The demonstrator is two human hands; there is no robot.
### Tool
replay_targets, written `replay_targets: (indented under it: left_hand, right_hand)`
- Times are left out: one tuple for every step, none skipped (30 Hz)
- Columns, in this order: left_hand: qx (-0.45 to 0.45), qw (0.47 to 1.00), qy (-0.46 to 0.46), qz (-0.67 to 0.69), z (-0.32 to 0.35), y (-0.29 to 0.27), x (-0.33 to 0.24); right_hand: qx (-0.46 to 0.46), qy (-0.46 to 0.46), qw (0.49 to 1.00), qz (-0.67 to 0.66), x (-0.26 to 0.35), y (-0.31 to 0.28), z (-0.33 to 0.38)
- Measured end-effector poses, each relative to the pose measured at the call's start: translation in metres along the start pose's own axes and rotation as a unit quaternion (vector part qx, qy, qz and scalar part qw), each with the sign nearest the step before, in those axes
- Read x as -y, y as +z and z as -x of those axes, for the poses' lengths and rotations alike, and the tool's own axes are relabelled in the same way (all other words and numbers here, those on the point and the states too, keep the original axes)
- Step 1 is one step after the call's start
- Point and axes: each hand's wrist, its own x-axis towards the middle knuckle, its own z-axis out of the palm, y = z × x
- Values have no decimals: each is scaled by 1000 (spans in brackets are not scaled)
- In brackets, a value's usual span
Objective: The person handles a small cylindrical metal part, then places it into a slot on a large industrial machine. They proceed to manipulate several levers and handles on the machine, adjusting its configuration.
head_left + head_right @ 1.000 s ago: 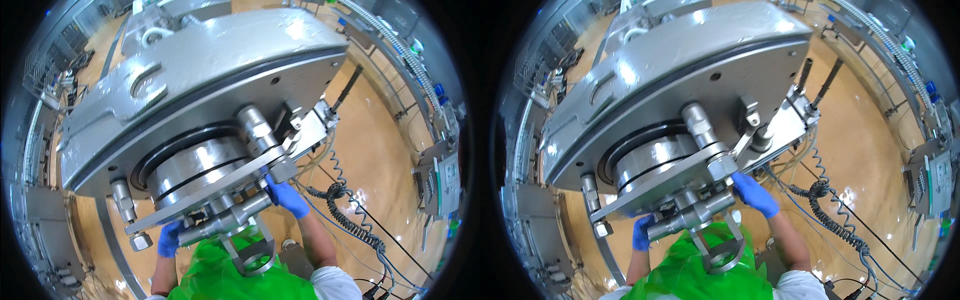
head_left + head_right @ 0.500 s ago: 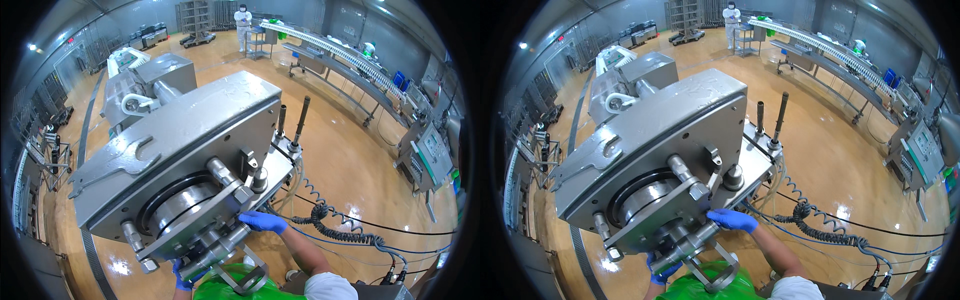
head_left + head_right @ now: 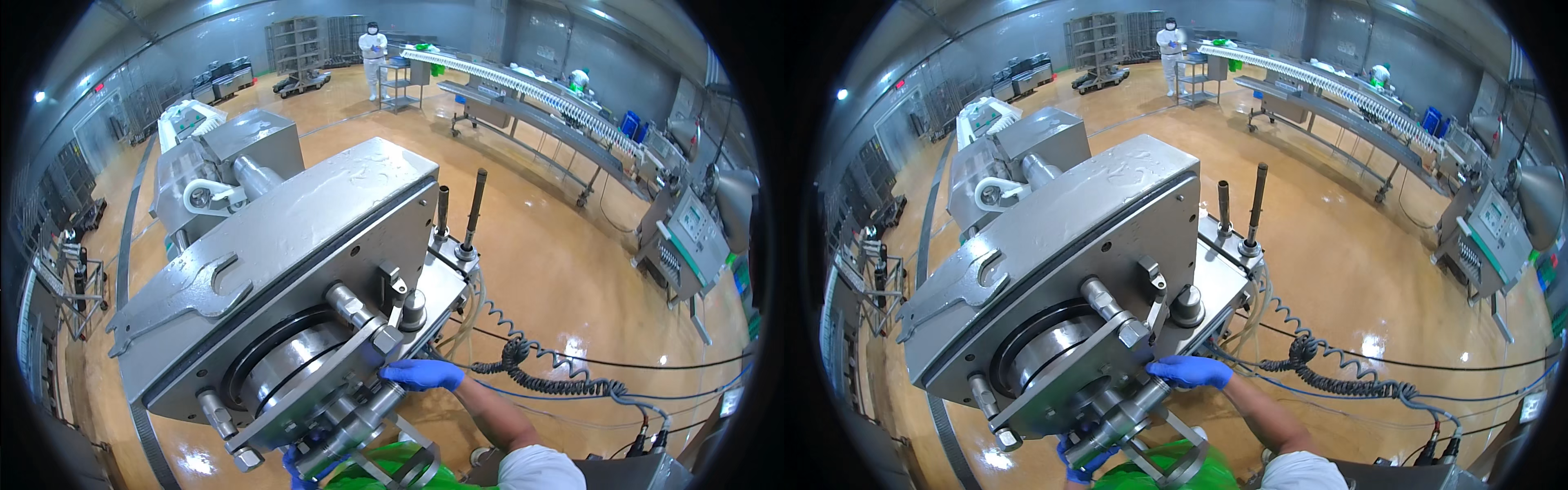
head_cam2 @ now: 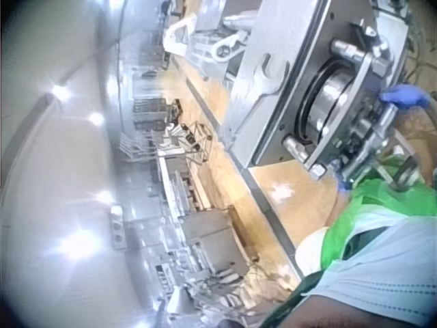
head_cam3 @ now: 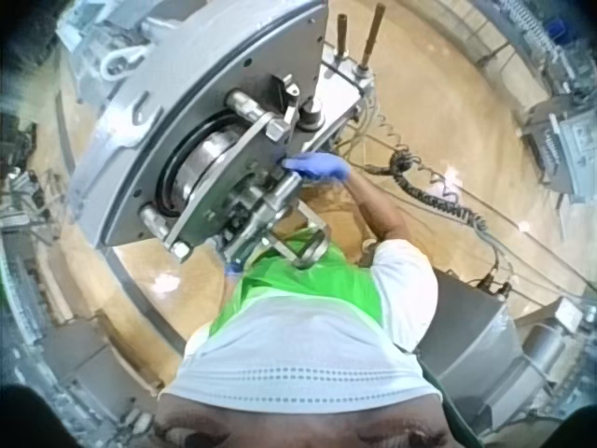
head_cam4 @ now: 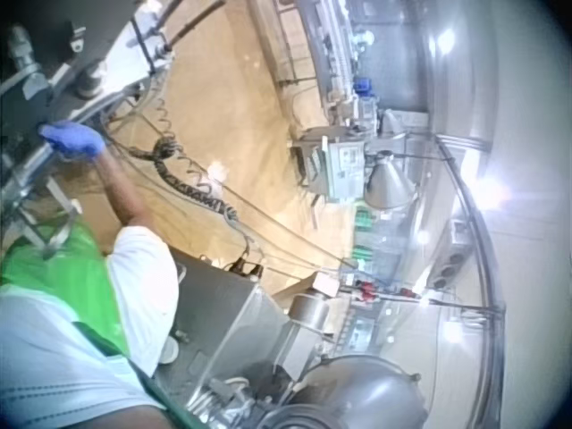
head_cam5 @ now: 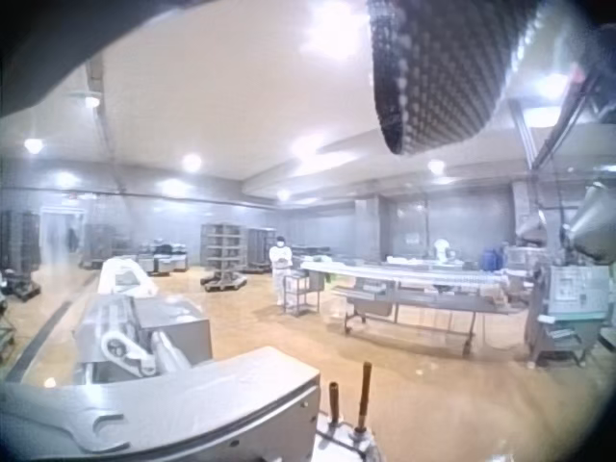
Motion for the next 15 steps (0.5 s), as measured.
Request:
replay_targets:
  left_hand:
    - [3, 1000, 1, 25, -3, 0, 1]
    - [-44, 999, -29, 10, 1, 17, -8]
    - [-87, 995, -57, -2, 4, 39, -16]
    - [-108, 987, -64, -104, 7, 49, -22]
    - [-126, 967, -81, -208, 9, 60, -27]
    - [-141, 937, -101, -302, 10, 71, -32]
    - [-115, 900, -99, -410, 7, 72, -33]
    - [-110, 851, -54, -511, 16, 70, -40]
    - [-113, 901, -57, -415, 15, 68, -41]
    - [-118, 941, -65, -312, 14, 59, -35]
    - [-120, 969, -70, -206, 10, 50, -27]
    - [-122, 985, -73, -97, 6, 40, -20]
    - [-119, 990, -74, 11, 1, 34, -17]
    - [-152, 983, -73, 72, 3, 37, -17]
    - [-185, 972, -65, 131, 4, 39, -19]
  right_hand:
    - [-119, -120, 983, 69, -27, 6, -15]
    - [-116, -90, 988, -55, -42, 11, -25]
    - [-112, -60, 977, -173, -50, 13, -31]
    - [-103, -24, 953, -285, -60, 16, -36]
    - [-113, -16, 923, -367, -70, 21, -39]
    - [-112, -22, 886, -449, -78, 28, -44]
    - [-128, -35, 833, -537, -89, 32, -38]
    - [-165, -12, 812, -560, -47, 44, -39]
    - [-109, 3, 868, -484, -34, 34, -35]
    - [-55, 23, 912, -406, -31, 25, -25]
    - [0, 40, 946, -322, -26, 17, -16]
    - [-22, 41, 976, -214, -19, 13, -11]
    - [-47, 38, 993, -102, -11, 9, -6]
    - [-71, 41, 997, 16, 6, 6, 0]
    - [-94, 74, 991, 58, 26, 14, 8]
